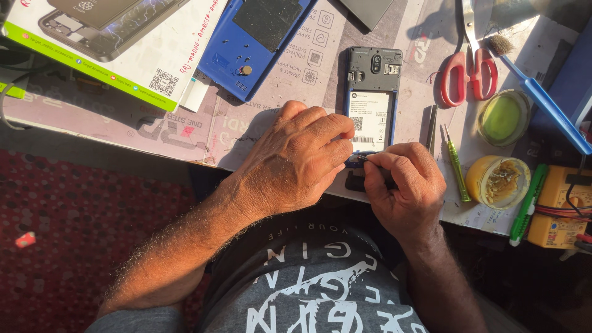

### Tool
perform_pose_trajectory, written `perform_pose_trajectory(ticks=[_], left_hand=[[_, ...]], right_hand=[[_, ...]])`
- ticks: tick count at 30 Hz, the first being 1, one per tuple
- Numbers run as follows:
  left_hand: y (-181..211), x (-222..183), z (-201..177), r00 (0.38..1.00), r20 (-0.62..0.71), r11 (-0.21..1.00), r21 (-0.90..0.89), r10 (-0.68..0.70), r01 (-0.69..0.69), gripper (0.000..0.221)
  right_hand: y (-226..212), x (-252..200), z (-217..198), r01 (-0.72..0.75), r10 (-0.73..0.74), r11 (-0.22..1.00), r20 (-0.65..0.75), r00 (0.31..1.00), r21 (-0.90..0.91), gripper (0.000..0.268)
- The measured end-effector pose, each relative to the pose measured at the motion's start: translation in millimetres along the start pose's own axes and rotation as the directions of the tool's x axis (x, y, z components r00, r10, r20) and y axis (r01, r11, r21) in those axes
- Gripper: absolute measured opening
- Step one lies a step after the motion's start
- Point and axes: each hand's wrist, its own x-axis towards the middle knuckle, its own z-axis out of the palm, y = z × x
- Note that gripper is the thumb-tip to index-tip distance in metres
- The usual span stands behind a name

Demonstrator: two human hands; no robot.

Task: The person disassembles a mobile phone, removes the battery, and uses tweezers to manipulate small internal components. They apply adhesive tape to a part and continue adjusting internal pieces before placing the battery back into the chassis.

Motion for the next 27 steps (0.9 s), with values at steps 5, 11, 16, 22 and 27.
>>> perform_pose_trajectory(ticks=[5,11,16,22,27], left_hand=[[-2,-1,1,1.0,-0.008,1.0,-0.008,0.009,-0.009,0.012],[-2,-1,1,1.0,0.009,1.0,0.002,0.01,-0.01,0.015],[1,1,1,1.0,0.026,1.0,0.007,-0.001,0.001,0.029],[6,5,0,0.999,0.038,0.999,0.035,-0.037,0.036,0.031],[11,8,-2,0.995,0.042,0.995,0.04,-0.093,0.091,0.028]], right_hand=[[0,-1,1,0.043,-0.043,0.999,-0.005,0.999,-0.029,0.013],[1,-3,2,0.064,-0.064,0.998,-0.016,0.998,-0.022,0.015],[5,-8,1,0.087,-0.086,0.996,-0.09,0.992,0.012,0.018],[3,-22,-12,0.031,-0.035,0.998,-0.064,0.997,-0.061,0.024],[-2,-30,-20,0.057,-0.062,0.983,-0.027,0.998,-0.173,0.031]])
